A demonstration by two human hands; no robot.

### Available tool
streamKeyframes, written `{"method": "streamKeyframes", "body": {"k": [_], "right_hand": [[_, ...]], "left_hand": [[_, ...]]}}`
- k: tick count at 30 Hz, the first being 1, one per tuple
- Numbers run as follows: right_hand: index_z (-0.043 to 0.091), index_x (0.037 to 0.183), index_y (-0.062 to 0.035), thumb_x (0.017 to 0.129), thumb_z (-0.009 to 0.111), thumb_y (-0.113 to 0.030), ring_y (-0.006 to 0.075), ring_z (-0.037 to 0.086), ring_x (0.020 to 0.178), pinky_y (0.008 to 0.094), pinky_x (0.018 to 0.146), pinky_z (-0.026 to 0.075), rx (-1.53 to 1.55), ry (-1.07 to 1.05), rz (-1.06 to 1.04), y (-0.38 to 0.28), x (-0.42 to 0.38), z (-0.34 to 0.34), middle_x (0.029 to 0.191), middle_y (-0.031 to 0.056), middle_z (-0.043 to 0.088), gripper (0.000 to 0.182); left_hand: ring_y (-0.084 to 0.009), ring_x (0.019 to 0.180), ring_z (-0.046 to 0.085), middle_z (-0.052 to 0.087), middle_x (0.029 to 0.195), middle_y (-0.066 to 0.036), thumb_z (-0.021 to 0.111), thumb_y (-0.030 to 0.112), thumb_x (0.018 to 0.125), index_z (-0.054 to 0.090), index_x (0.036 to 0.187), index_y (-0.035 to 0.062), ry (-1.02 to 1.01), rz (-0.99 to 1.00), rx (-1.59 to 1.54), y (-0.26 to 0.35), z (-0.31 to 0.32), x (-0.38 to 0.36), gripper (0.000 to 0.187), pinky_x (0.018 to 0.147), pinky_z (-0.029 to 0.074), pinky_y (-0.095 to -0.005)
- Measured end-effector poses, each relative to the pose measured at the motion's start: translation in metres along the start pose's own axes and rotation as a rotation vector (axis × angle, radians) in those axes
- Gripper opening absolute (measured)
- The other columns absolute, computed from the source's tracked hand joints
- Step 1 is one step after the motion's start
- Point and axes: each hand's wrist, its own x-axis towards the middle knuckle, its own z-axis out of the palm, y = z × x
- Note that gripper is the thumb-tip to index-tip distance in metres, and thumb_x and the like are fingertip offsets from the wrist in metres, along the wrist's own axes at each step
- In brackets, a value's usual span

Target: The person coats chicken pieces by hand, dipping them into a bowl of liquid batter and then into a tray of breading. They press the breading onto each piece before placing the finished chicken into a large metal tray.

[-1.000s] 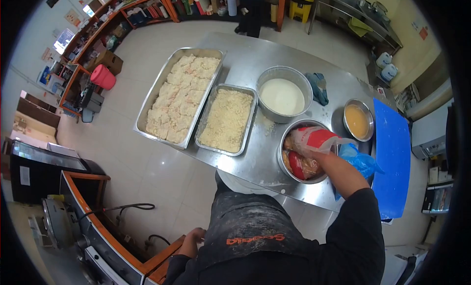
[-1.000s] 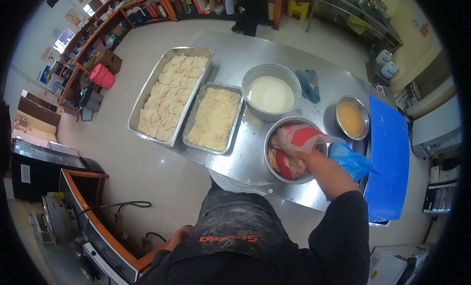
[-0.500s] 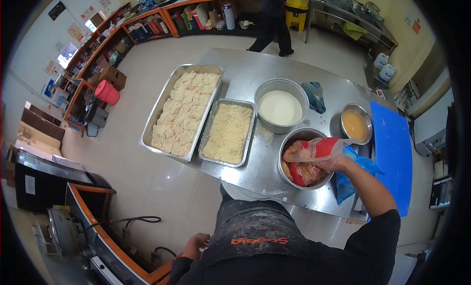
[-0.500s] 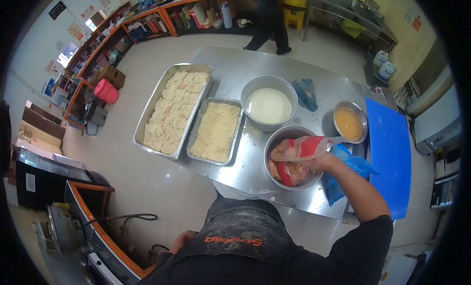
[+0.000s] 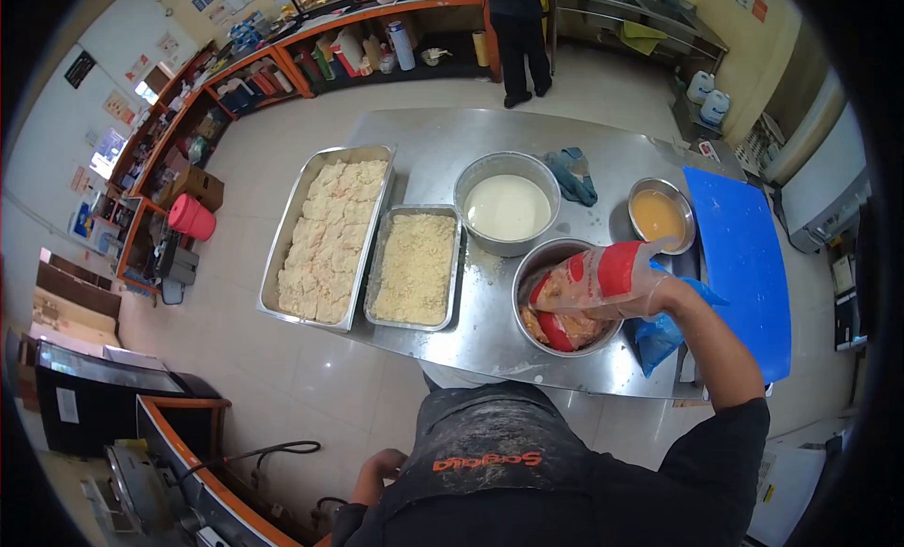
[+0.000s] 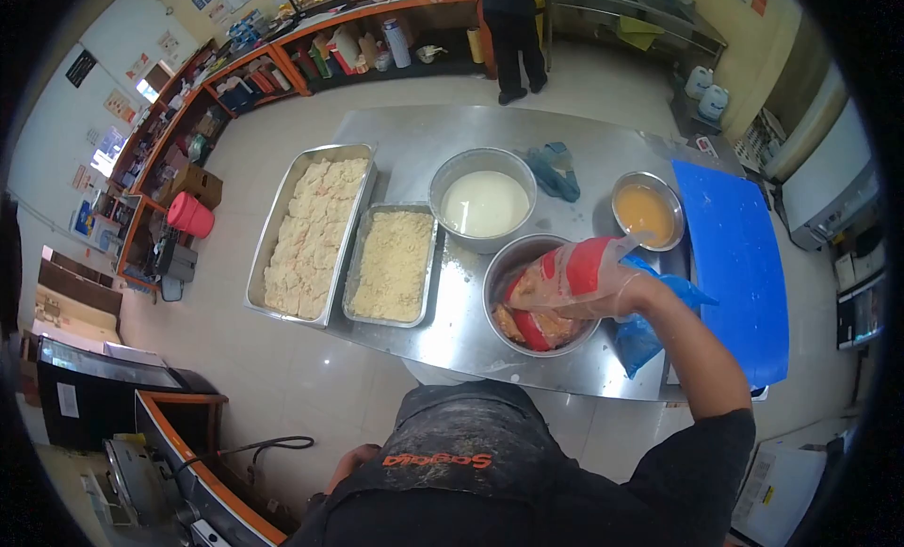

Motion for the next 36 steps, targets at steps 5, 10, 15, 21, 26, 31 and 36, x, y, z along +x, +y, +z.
{"method": "streamKeyframes", "body": {"k": [5,10,15,21,26,31,36], "right_hand": [[0.069,0.099,-0.0077,0.076,0.070,-0.025,0.0217,0.065,0.081,0.0317,0.074,0.050,0.114,-0.328,0.254,0.002,0.043,-0.023,0.087,0.0131,0.069,0.029],[0.068,0.093,-0.0048,0.073,0.061,-0.014,0.0211,0.064,0.080,0.0322,0.074,0.051,-0.056,-0.281,0.105,0.012,0.111,-0.042,0.089,0.0123,0.068,0.023],[0.067,0.093,-0.0035,0.066,0.060,-0.003,0.0202,0.063,0.083,0.0289,0.074,0.050,0.414,-0.078,0.384,-0.061,0.059,-0.106,0.093,0.0088,0.066,0.028],[0.065,0.096,-0.0045,0.069,0.063,-0.008,0.0158,0.060,0.091,0.0286,0.082,0.047,0.679,-0.289,0.450,-0.025,0.028,-0.004,0.094,0.0056,0.064,0.028],[0.064,0.105,-0.0036,0.074,0.064,-0.016,0.0294,0.061,0.099,0.0357,0.088,0.046,0.156,-0.261,0.569,0.033,0.047,0.078,0.099,0.0166,0.065,0.034],[0.063,0.107,-0.0042,0.076,0.066,-0.018,0.0380,0.059,0.101,0.0408,0.088,0.047,-0.048,-0.008,0.743,0.033,0.037,0.074,0.104,0.0229,0.063,0.034],[0.063,0.104,-0.0040,0.076,0.065,-0.018,0.0376,0.060,0.101,0.0418,0.085,0.048,-0.215,-0.024,0.891,0.027,0.047,0.086,0.105,0.0230,0.062,0.031]], "left_hand": [[-0.0253,0.073,0.063,0.064,0.083,-0.013,0.063,0.013,0.071,0.061,0.098,0.0022,0.255,0.000,-0.197,-0.018,-0.020,0.055,0.029,0.064,0.049,-0.0355],[-0.0171,0.064,0.059,0.061,0.084,-0.009,0.052,0.012,0.080,0.055,0.112,0.0032,0.392,-0.139,-0.582,0.094,-0.115,0.041,0.033,0.055,0.047,-0.0280],[-0.0157,0.068,0.059,0.060,0.094,-0.008,0.054,0.011,0.081,0.054,0.114,0.0068,0.282,-0.167,-0.717,0.107,-0.120,0.021,0.032,0.061,0.049,-0.0282],[-0.0144,0.065,0.058,0.060,0.084,-0.006,0.057,0.007,0.077,0.052,0.106,0.0067,0.158,-0.264,-0.902,0.085,-0.078,0.027,0.030,0.056,0.049,-0.0281],[-0.0170,0.064,0.058,0.061,0.086,-0.007,0.055,0.009,0.077,0.054,0.109,0.0072,0.177,-0.326,-0.826,0.068,-0.074,0.034,0.033,0.055,0.047,-0.0298],[-0.0190,0.063,0.058,0.063,0.091,-0.011,0.052,0.012,0.079,0.055,0.112,0.0060,0.162,-0.408,-0.732,0.047,-0.061,0.038,0.034,0.055,0.047,-0.0321],[-0.0189,0.063,0.059,0.066,0.093,-0.013,0.048,0.015,0.085,0.056,0.112,0.0036,0.176,-0.476,-0.742,0.029,-0.034,0.050,0.031,0.050,0.045,-0.0318]]}}
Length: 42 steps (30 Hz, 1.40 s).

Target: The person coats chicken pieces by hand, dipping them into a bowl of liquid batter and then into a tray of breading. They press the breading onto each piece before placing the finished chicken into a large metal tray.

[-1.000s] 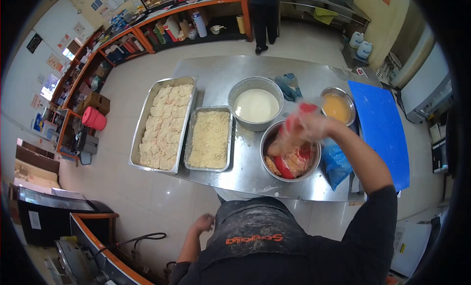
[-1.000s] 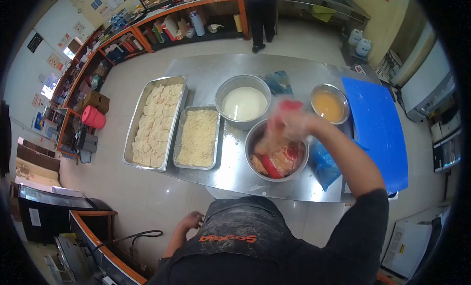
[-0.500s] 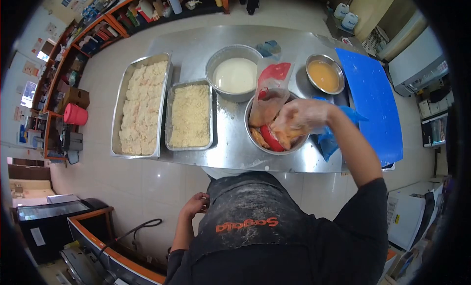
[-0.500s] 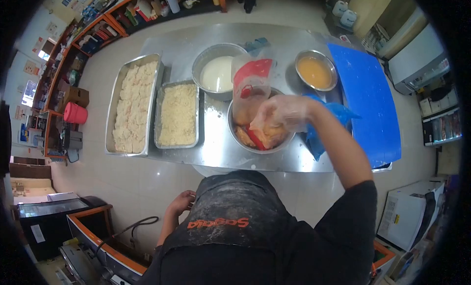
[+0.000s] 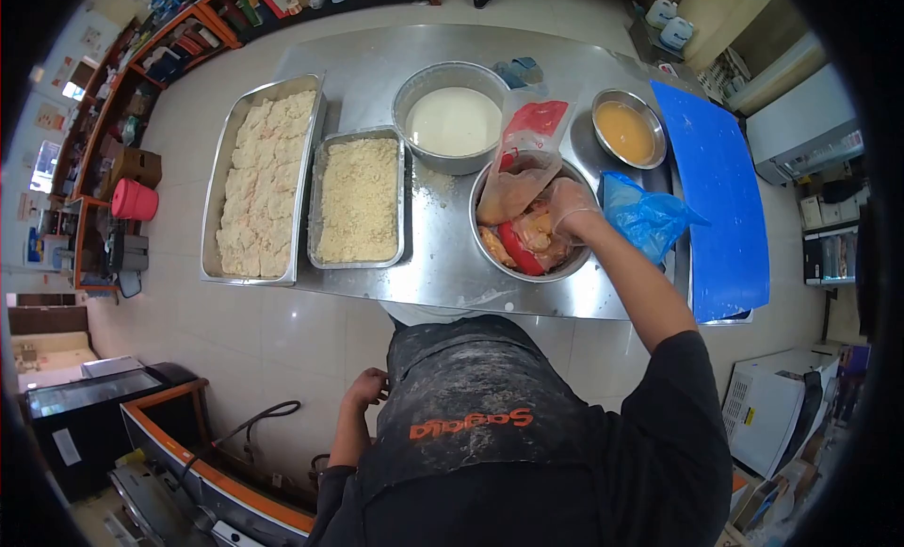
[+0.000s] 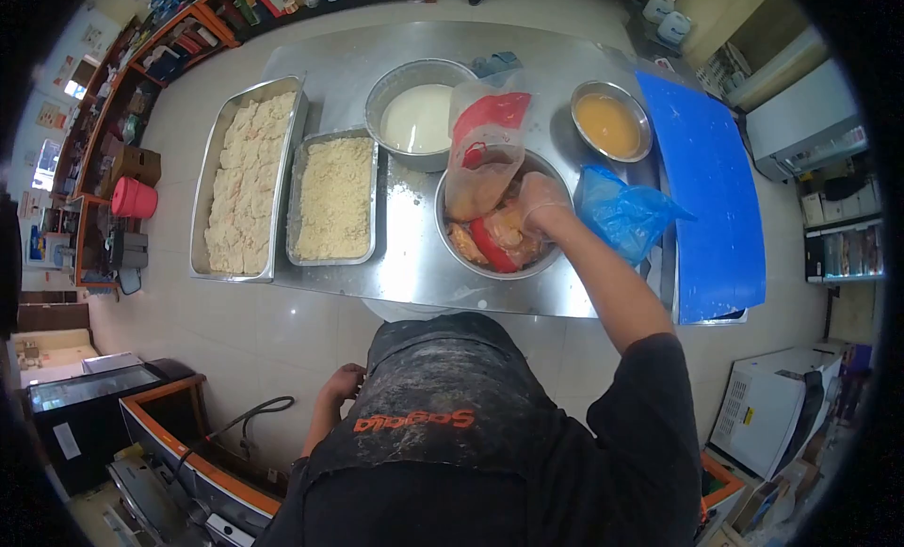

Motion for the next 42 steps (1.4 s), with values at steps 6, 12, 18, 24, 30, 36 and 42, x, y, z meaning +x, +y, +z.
{"method": "streamKeyframes", "body": {"k": [6,12,18,24,30,36,42], "right_hand": [[0.062,0.103,-0.0026,0.075,0.063,-0.014,0.0377,0.058,0.102,0.0416,0.089,0.046,0.309,0.167,-0.010,0.007,0.005,0.033,0.104,0.0239,0.062,0.030],[0.070,0.091,-0.0016,0.066,0.069,-0.009,0.0339,0.062,0.101,0.0400,0.085,0.051,-0.175,-0.173,-0.009,-0.016,-0.026,-0.009,0.101,0.0226,0.065,0.026],[0.070,0.093,-0.0022,0.072,0.062,-0.013,0.0327,0.064,0.098,0.0390,0.084,0.051,-0.203,-0.194,-0.002,-0.013,-0.012,0.014,0.103,0.0208,0.065,0.025],[0.070,0.091,-0.0019,0.075,0.058,-0.018,0.0345,0.064,0.095,0.0405,0.082,0.051,-0.213,-0.125,0.029,-0.016,-0.015,0.024,0.099,0.0214,0.066,0.025],[0.069,0.084,0.0027,0.078,0.055,-0.018,0.0379,0.063,0.093,0.0434,0.082,0.051,0.043,0.128,0.232,-0.018,-0.019,0.034,0.092,0.0266,0.065,0.025],[0.070,0.084,-0.0006,0.075,0.058,-0.019,0.0386,0.064,0.089,0.0430,0.080,0.051,-0.108,-0.090,0.125,0.003,-0.010,0.025,0.092,0.0250,0.065,0.023],[0.069,0.087,-0.0020,0.074,0.061,-0.023,0.0390,0.063,0.087,0.0419,0.078,0.051,-0.148,-0.100,0.090,-0.060,-0.044,-0.059,0.092,0.0264,0.064,0.026]], "left_hand": [[-0.0202,0.062,0.060,0.067,0.089,-0.014,0.047,0.019,0.087,0.059,0.113,0.0027,-0.010,0.010,0.033,-0.015,-0.003,0.009,0.033,0.042,0.040,-0.0292],[-0.0213,0.065,0.063,0.068,0.096,-0.014,0.049,0.020,0.087,0.061,0.108,0.0014,-0.037,0.035,0.207,-0.037,-0.006,0.027,0.031,0.045,0.043,-0.0322],[-0.0246,0.073,0.067,0.068,0.095,-0.014,0.053,0.023,0.087,0.061,0.106,-0.0007,-0.122,0.148,0.403,-0.060,-0.013,0.055,0.032,0.056,0.050,-0.0408],[-0.0245,0.079,0.066,0.067,0.096,-0.012,0.058,0.023,0.082,0.065,0.101,-0.0001,-0.154,0.082,0.437,-0.086,-0.020,0.075,0.030,0.060,0.050,-0.0400],[-0.0175,0.069,0.062,0.066,0.080,-0.006,0.064,0.020,0.076,0.069,0.084,0.0003,-0.279,0.204,0.557,-0.115,-0.048,0.089,0.022,0.055,0.047,-0.0356],[-0.0253,0.080,0.065,0.069,0.090,-0.007,0.069,0.024,0.073,0.068,0.088,0.0017,-0.255,0.509,0.980,-0.130,-0.104,0.101,0.026,0.066,0.051,-0.0377],[-0.0285,0.096,0.063,0.067,0.105,-0.009,0.075,0.020,0.067,0.065,0.099,0.0044,-0.286,0.586,1.095,-0.136,-0.167,0.131,0.036,0.081,0.051,-0.0375]]}}
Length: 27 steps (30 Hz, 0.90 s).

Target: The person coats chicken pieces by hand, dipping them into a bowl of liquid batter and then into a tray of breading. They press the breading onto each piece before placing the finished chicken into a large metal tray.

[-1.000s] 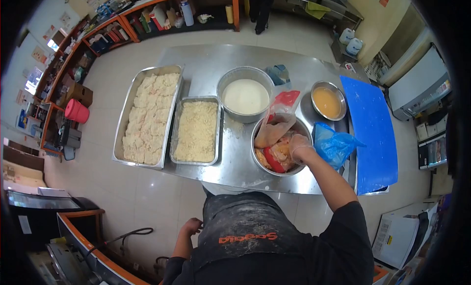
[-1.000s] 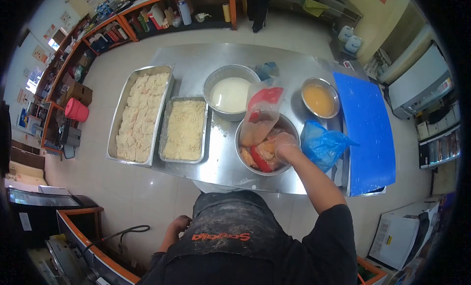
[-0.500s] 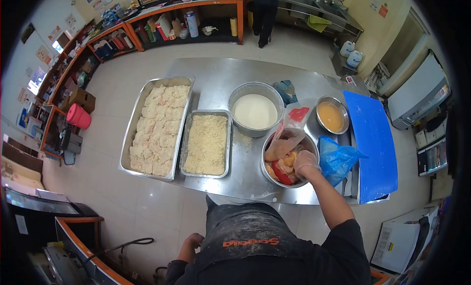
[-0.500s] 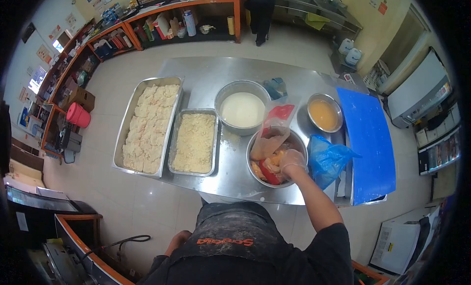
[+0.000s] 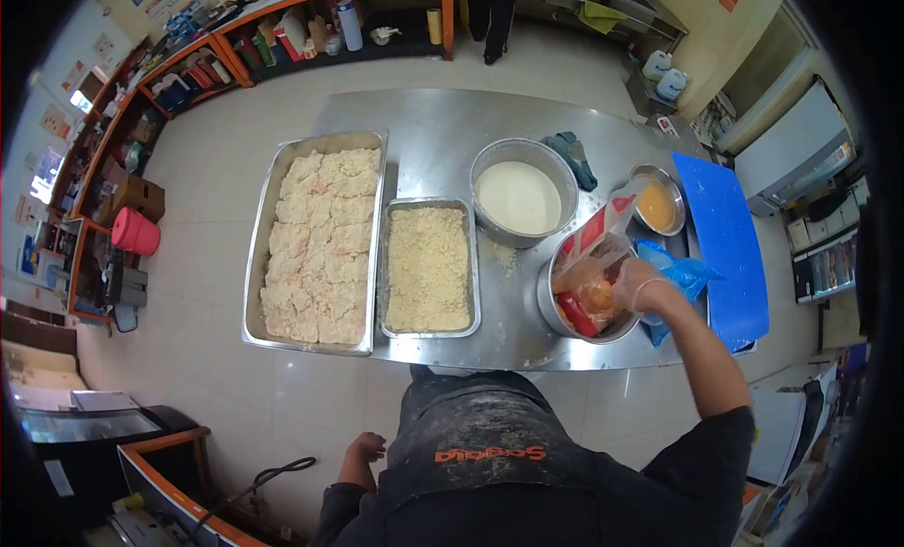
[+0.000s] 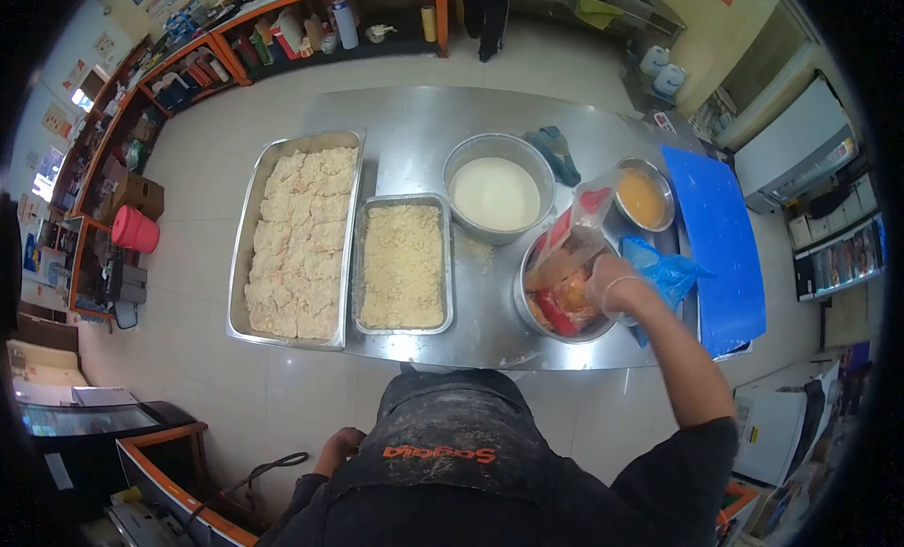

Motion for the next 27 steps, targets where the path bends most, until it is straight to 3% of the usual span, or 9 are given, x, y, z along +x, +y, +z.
{"method": "streamKeyframes", "body": {"k": [4,7,9,14,16,19,22,25,27], "right_hand": [[0.068,0.090,0.0000,0.073,0.061,-0.023,0.0403,0.062,0.086,0.0413,0.076,0.050,-0.129,-0.128,0.048,-0.050,-0.022,-0.069,0.092,0.0272,0.063,0.029],[0.067,0.090,0.0027,0.073,0.061,-0.024,0.0379,0.063,0.081,0.0397,0.075,0.050,-0.256,-0.211,-0.110,-0.025,0.012,-0.050,0.090,0.0280,0.063,0.032],[0.067,0.084,0.0029,0.075,0.060,-0.023,0.0320,0.063,0.075,0.0379,0.068,0.050,-0.131,-0.270,-0.163,0.001,0.027,-0.037,0.082,0.0242,0.064,0.028],[0.065,0.083,-0.0003,0.075,0.057,-0.014,0.0207,0.060,0.067,0.0324,0.058,0.047,0.752,-0.202,0.319,0.023,0.014,-0.010,0.075,0.0143,0.062,0.018],[0.061,0.078,-0.0015,0.077,0.057,-0.014,0.0140,0.057,0.067,0.0285,0.052,0.044,1.277,-0.115,0.511,0.037,0.020,0.022,0.072,0.0061,0.058,0.013],[0.066,0.085,0.0058,0.081,0.050,-0.016,0.0253,0.063,0.069,0.0359,0.064,0.049,0.971,-0.055,0.385,0.074,0.053,0.099,0.081,0.0225,0.064,0.027],[0.067,0.090,0.0048,0.083,0.050,-0.019,0.0307,0.065,0.082,0.0384,0.073,0.050,0.382,0.049,0.322,0.062,0.079,0.123,0.091,0.0249,0.065,0.030],[0.069,0.092,0.0028,0.084,0.049,-0.021,0.0354,0.064,0.093,0.0408,0.081,0.050,0.113,0.015,0.300,0.019,0.057,0.094,0.098,0.0255,0.064,0.032],[0.070,0.092,-0.0011,0.087,0.046,-0.019,0.0340,0.064,0.093,0.0416,0.081,0.050,-0.100,0.005,0.212,0.041,0.073,0.121,0.097,0.0208,0.066,0.030]], "left_hand": [[-0.0301,0.097,0.063,0.065,0.110,-0.012,0.076,0.013,0.066,0.062,0.108,0.0033,-0.129,-0.162,-0.124,-0.015,-0.033,-0.004,0.045,0.082,0.051,-0.0366],[-0.0268,0.093,0.065,0.065,0.111,-0.013,0.071,0.009,0.072,0.060,0.109,0.0006,-0.017,-0.004,0.116,-0.034,-0.044,-0.010,0.040,0.079,0.053,-0.0369],[-0.0237,0.087,0.065,0.066,0.107,-0.012,0.063,0.010,0.079,0.059,0.113,0.0011,-0.055,-0.164,-0.223,-0.037,-0.069,-0.019,0.035,0.072,0.053,-0.0375],[-0.0189,0.071,0.060,0.064,0.096,-0.010,0.039,0.017,0.093,0.053,0.125,0.0057,-0.099,-0.553,-0.959,-0.049,-0.092,-0.043,0.037,0.056,0.044,-0.0325],[-0.0187,0.072,0.059,0.064,0.099,-0.010,0.039,0.018,0.093,0.052,0.125,0.0060,-0.155,-0.526,-0.752,-0.049,-0.108,-0.061,0.037,0.057,0.044,-0.0326],[-0.0187,0.074,0.059,0.063,0.105,-0.010,0.040,0.021,0.093,0.051,0.127,0.0079,-0.215,-0.504,-0.663,-0.083,-0.107,-0.074,0.038,0.057,0.044,-0.0322],[-0.0193,0.077,0.059,0.063,0.109,-0.011,0.041,0.023,0.093,0.049,0.129,0.0090,-0.106,-0.735,-0.904,-0.100,-0.102,-0.075,0.039,0.058,0.043,-0.0327],[-0.0207,0.078,0.059,0.062,0.111,-0.012,0.042,0.023,0.092,0.048,0.129,0.0088,-0.002,-0.737,-1.017,-0.062,-0.132,-0.084,0.040,0.058,0.043,-0.0333],[-0.0217,0.078,0.059,0.062,0.111,-0.013,0.042,0.023,0.092,0.048,0.129,0.0082,0.002,-0.668,-0.984,-0.046,-0.135,-0.075,0.041,0.058,0.043,-0.0338]]}}
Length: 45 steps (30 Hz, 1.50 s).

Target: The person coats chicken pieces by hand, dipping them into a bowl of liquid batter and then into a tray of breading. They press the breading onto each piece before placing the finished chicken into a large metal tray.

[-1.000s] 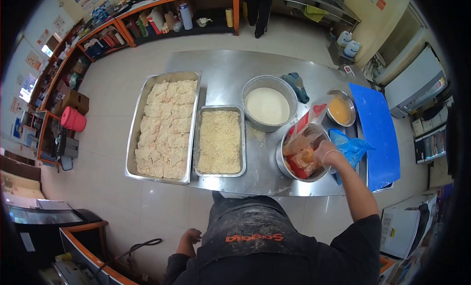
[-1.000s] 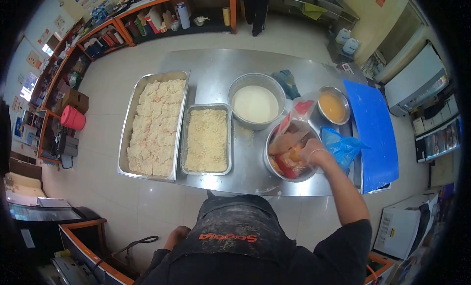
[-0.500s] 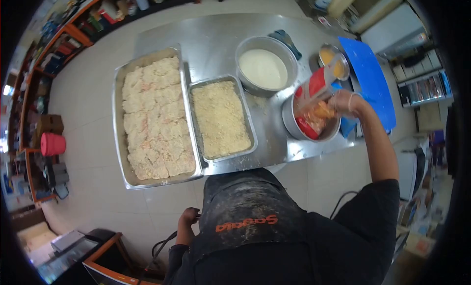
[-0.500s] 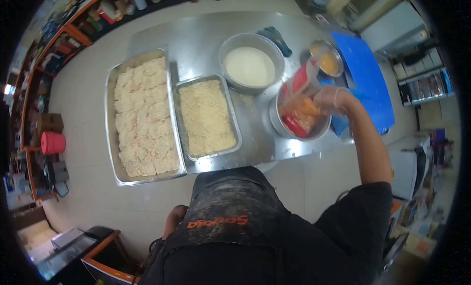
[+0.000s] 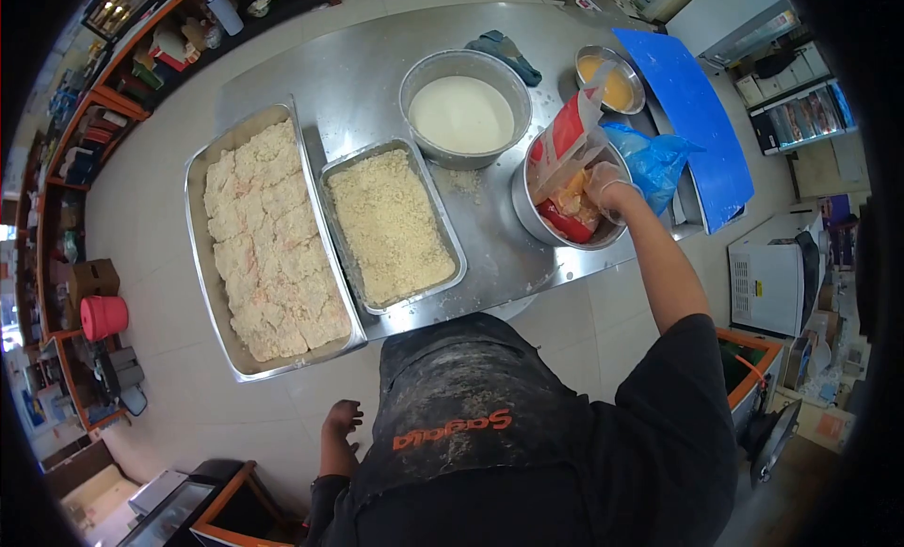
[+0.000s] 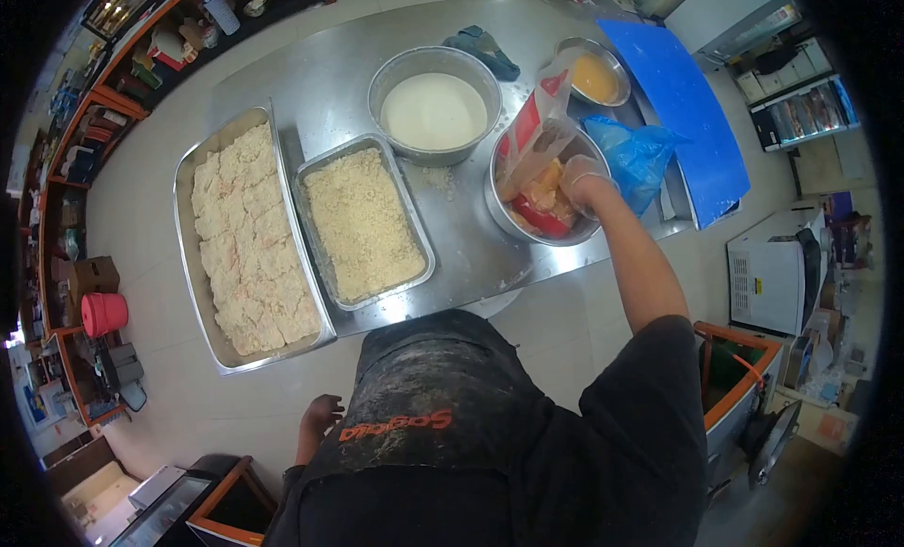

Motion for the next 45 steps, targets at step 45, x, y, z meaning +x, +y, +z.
{"method": "streamKeyframes", "body": {"k": [45], "right_hand": [[0.066,0.104,0.0005,0.084,0.053,-0.027,0.0365,0.060,0.104,0.0401,0.087,0.048,0.524,0.349,0.213,-0.214,0.108,-0.144,0.111,0.0233,0.061,0.036]], "left_hand": [[-0.0217,0.077,0.060,0.062,0.104,-0.009,0.042,0.024,0.092,0.048,0.129,0.0116,-0.031,-0.099,-0.343,-0.059,-0.017,0.020,0.039,0.063,0.046,-0.0353]]}}
